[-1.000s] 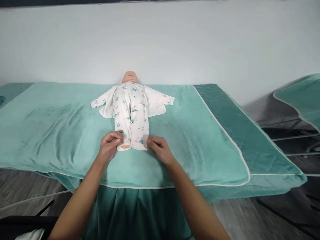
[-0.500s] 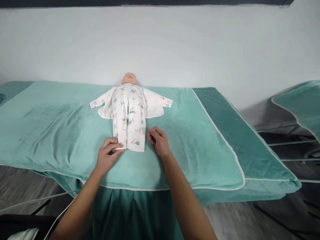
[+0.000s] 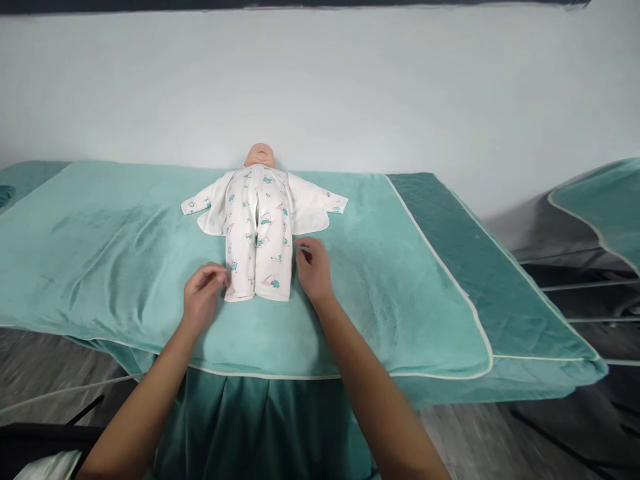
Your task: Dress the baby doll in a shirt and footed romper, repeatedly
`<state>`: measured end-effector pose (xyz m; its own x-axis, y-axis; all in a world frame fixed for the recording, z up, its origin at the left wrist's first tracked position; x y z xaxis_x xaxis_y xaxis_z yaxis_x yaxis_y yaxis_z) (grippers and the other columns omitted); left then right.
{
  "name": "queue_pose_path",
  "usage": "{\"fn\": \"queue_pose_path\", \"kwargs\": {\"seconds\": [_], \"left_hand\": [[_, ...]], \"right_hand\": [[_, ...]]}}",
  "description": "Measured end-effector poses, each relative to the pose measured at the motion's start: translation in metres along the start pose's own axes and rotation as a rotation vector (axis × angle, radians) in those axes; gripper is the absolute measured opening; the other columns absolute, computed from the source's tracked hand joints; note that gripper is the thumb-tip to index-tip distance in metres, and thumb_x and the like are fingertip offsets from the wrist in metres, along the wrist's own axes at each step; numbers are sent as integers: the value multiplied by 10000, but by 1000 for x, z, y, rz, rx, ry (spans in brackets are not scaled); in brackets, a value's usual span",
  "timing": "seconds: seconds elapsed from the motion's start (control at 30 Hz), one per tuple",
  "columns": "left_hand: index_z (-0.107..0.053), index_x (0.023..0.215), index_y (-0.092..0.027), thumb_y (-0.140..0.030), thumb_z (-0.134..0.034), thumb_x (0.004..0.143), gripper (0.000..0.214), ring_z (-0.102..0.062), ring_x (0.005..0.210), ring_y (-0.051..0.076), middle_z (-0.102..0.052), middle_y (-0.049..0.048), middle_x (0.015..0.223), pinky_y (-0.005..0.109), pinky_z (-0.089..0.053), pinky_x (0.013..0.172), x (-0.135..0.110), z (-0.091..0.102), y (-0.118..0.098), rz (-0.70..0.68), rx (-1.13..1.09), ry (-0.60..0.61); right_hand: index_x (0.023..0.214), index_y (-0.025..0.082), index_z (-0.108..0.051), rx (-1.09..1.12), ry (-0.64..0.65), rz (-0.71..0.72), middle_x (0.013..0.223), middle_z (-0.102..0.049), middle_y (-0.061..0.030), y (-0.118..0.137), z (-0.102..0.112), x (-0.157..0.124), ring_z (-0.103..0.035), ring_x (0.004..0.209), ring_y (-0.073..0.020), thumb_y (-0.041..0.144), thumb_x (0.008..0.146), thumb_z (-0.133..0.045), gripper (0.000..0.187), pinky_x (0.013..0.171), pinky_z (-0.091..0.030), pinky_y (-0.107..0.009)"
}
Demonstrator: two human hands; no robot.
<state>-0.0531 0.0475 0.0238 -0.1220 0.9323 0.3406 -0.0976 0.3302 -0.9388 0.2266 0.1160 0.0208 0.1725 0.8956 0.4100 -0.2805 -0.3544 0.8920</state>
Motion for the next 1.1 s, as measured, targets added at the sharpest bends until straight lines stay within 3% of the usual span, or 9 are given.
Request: {"fn": "queue_pose_path", "kwargs": {"seconds": [0.1,0.17,0.33,0.4,0.47,0.7,0.83,0.93,1.1], "left_hand": [[-697,984,-224,-241,-553,938,152,-633,970,218,-667,65,1019,383,-537,861,32,6,-2,-95,321,-104],[-710,1039,-216,-154,-524,895,243,-591,1124,284,-673,102,1096,486,-500,994,57,1,-4,-197,616,-113],[-718,1049,-172,-158,-539,874,250,-425,1403,419,-664,178,1236,696,-287,1174,106,-23,11,-327,978,71],[-720,1074,-170,-164,-555,867,265,-432,1414,406,-674,173,1218,701,-169,1233,116,-31,15,-397,1007,153],[-723,1103,-170,-174,-557,870,285,-459,1399,380,-680,169,1213,661,-165,1258,122,-36,17,-446,995,199],[-738,1069,-217,-335,-551,933,260,-592,1186,336,-722,135,1072,494,-509,1041,127,-45,24,-479,867,372],[-725,1092,-206,-446,-631,891,327,-628,1105,350,-727,133,1020,488,-516,998,127,-44,25,-429,806,378],[-706,1118,-193,-485,-644,882,381,-641,1098,344,-735,134,1037,472,-514,994,131,-38,25,-380,744,316],[-720,969,-192,-508,-636,884,338,-630,1147,353,-727,127,954,491,-478,1050,131,-41,31,-368,738,356]], "right_hand": [[1144,187,-687,-308,65,193,1288,-637,-157,2,-21,17,-550,1251,-277,98,848,-480,372,1091,-453,-496],[1185,162,-685,-431,91,239,1325,-628,-180,-4,-31,30,-508,1304,-301,86,855,-473,399,1149,-402,-532],[1152,142,-716,-601,201,303,1286,-646,-182,-14,-47,55,-471,1303,-318,144,916,-505,316,1135,-407,-497],[1149,153,-722,-639,306,362,1265,-649,-171,-13,-56,59,-494,1249,-308,165,947,-493,305,1112,-412,-468],[1168,152,-713,-670,391,419,1232,-644,-170,-10,-65,60,-512,1191,-305,189,964,-493,302,1084,-417,-447],[1176,169,-650,-791,316,398,1147,-602,-165,-1,-62,63,-521,1015,-310,235,994,-455,274,887,-437,-439],[1033,163,-671,-748,340,435,1107,-624,-156,5,-62,57,-522,1006,-299,238,976,-499,195,858,-422,-420],[1007,162,-699,-721,442,486,1112,-661,-149,5,-71,54,-520,1086,-307,205,922,-577,155,900,-416,-412],[1038,160,-725,-783,446,472,1089,-703,-158,5,-78,56,-507,1132,-322,151,942,-527,219,992,-374,-436]]}}
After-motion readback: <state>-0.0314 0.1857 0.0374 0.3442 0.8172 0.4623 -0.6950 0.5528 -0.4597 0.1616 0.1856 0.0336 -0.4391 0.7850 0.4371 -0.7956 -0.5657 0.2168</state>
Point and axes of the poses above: each hand's wrist, its own x-axis towards the middle knuckle, its own z-axis out of the back of the hand, y = z × x, the point moved 9 cm from there along x, towards the middle knuckle
